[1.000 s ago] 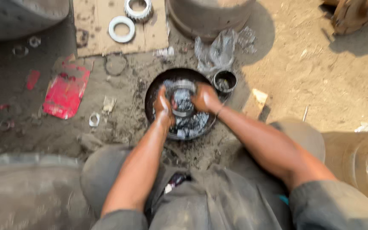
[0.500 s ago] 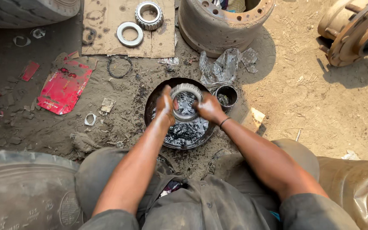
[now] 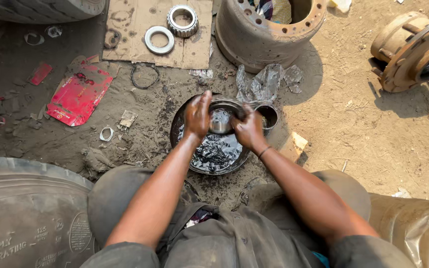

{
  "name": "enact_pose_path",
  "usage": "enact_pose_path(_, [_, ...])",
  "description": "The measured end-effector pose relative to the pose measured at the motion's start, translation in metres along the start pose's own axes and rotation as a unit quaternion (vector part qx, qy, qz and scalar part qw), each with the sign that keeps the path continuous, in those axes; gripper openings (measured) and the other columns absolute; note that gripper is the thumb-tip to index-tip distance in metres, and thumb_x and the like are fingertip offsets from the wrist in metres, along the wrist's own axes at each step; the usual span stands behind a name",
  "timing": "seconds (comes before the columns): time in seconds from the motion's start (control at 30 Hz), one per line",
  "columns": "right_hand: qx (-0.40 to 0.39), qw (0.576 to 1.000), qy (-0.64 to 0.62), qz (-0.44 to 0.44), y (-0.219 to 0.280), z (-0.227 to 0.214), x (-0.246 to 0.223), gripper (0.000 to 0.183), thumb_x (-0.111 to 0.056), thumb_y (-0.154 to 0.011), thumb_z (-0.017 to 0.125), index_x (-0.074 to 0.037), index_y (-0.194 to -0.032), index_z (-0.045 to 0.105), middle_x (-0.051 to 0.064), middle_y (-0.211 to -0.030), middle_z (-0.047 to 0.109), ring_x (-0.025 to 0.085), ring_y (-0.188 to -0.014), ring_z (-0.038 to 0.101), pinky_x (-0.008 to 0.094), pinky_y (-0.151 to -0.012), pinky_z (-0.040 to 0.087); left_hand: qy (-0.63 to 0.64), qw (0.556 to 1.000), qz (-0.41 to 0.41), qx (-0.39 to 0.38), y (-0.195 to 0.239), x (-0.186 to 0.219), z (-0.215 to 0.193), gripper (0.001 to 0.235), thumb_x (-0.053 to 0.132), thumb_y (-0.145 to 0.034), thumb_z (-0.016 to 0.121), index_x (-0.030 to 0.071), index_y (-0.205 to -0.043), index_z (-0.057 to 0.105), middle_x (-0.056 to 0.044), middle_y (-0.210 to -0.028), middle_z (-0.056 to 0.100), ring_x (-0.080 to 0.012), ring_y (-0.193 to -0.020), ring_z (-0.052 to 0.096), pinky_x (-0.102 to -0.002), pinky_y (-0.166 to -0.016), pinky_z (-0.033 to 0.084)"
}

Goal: The person sits on the ground and cleans a tapered roller bearing and a cylindrical metal housing by hand using a dark liquid in a shallow pan. The person scrubs the bearing and housing repeatedly, then places the cleaned bearing on a nearby cardboard sheet.

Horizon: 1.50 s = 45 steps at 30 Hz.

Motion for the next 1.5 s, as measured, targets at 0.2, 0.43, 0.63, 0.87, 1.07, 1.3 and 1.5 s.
enact_pose_path(0.2, [-0.09, 0.984, 0.148, 0.047, 0.001, 0.026, 0.04, 0.027, -0.023, -0.08, 0.072, -0.004, -0.099, 0.077, 0.018, -0.09, 0.073, 0.03, -0.083, 0.067, 0.042, -0.08, 0.055, -0.029, 0.963, -0.269, 0.004, -0.003, -0.053, 0.007, 0.058, 0.063, -0.099, 0.056, 0.005, -0.091, 0.06, -0.006, -0.074, 0.055, -0.0182, -0.065, 0.052, -0.035, -0.058, 0.046])
enact_pose_path(0.43, [-0.047, 0.895, -0.41, 0.166, 0.001, -0.014, -0.011, 0.028, -0.019, -0.093, 0.069, -0.004, -0.115, 0.061, 0.007, -0.094, 0.07, 0.018, -0.083, 0.068, 0.035, -0.078, 0.062, 0.027, 0.997, -0.056, -0.048, -0.008, 0.002, 0.006, 0.043, 0.045, -0.092, 0.066, 0.006, -0.111, 0.061, -0.001, -0.096, 0.065, -0.0134, -0.084, 0.062, -0.03, -0.076, 0.052])
enact_pose_path(0.63, [-0.084, 0.823, -0.508, 0.239, 0.029, -0.022, -0.053, 0.033, -0.04, -0.099, 0.061, -0.01, -0.114, 0.058, 0.001, -0.088, 0.063, 0.016, -0.079, 0.066, 0.042, -0.069, 0.061, 0.09, 0.988, -0.067, -0.109, 0.018, 0.028, 0.002, 0.055, 0.035, -0.092, 0.073, -0.005, -0.129, 0.06, -0.013, -0.11, 0.065, -0.0202, -0.093, 0.057, -0.035, -0.083, 0.049])
enact_pose_path(0.87, [-0.063, 0.743, -0.656, 0.117, 0.039, -0.05, -0.077, 0.038, -0.044, -0.107, 0.048, -0.011, -0.117, 0.064, 0.002, -0.092, 0.068, 0.021, -0.101, 0.069, 0.051, -0.095, 0.058, 0.096, 0.971, 0.08, -0.203, 0.049, 0.112, -0.007, 0.086, 0.024, -0.08, 0.079, 0.0, -0.15, 0.036, -0.014, -0.133, 0.06, -0.0322, -0.131, 0.057, -0.041, -0.115, 0.046])
enact_pose_path(1.07, [-0.083, 0.719, -0.69, 0.007, 0.026, -0.07, -0.081, 0.043, -0.045, -0.11, 0.044, -0.008, -0.119, 0.065, 0.004, -0.1, 0.071, 0.026, -0.111, 0.068, 0.055, -0.103, 0.053, -0.041, 0.963, 0.054, -0.262, 0.058, 0.119, -0.016, 0.07, 0.025, -0.082, 0.079, -0.001, -0.141, 0.052, -0.016, -0.126, 0.068, -0.0282, -0.118, 0.065, -0.042, -0.105, 0.054])
enact_pose_path(1.3, [-0.082, 0.705, -0.703, 0.03, 0.026, -0.068, -0.067, 0.042, -0.043, -0.112, 0.047, -0.006, -0.118, 0.065, 0.009, -0.102, 0.071, 0.029, -0.111, 0.067, 0.05, -0.108, 0.05, 0.039, 0.97, 0.072, -0.23, 0.049, 0.077, 0.004, 0.047, 0.021, -0.089, 0.078, 0.0, -0.128, 0.062, -0.011, -0.118, 0.072, -0.0179, -0.109, 0.068, -0.035, -0.099, 0.055])
enact_pose_path(1.5, [-0.097, 0.695, -0.712, 0.027, 0.029, -0.064, -0.065, 0.046, -0.044, -0.109, 0.047, -0.005, -0.123, 0.066, 0.011, -0.107, 0.073, 0.03, -0.113, 0.067, 0.053, -0.11, 0.049, 0.09, 0.966, 0.065, -0.235, 0.049, 0.067, -0.002, 0.042, 0.013, -0.085, 0.081, 0.004, -0.122, 0.063, -0.004, -0.108, 0.069, -0.0116, -0.101, 0.065, -0.031, -0.094, 0.054])
Point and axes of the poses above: each hand's wrist, its own y-axis away from the middle knuckle, its own z-axis out of the palm, x = y × z, the point moved 4 cm from there along -y, towards the middle knuckle
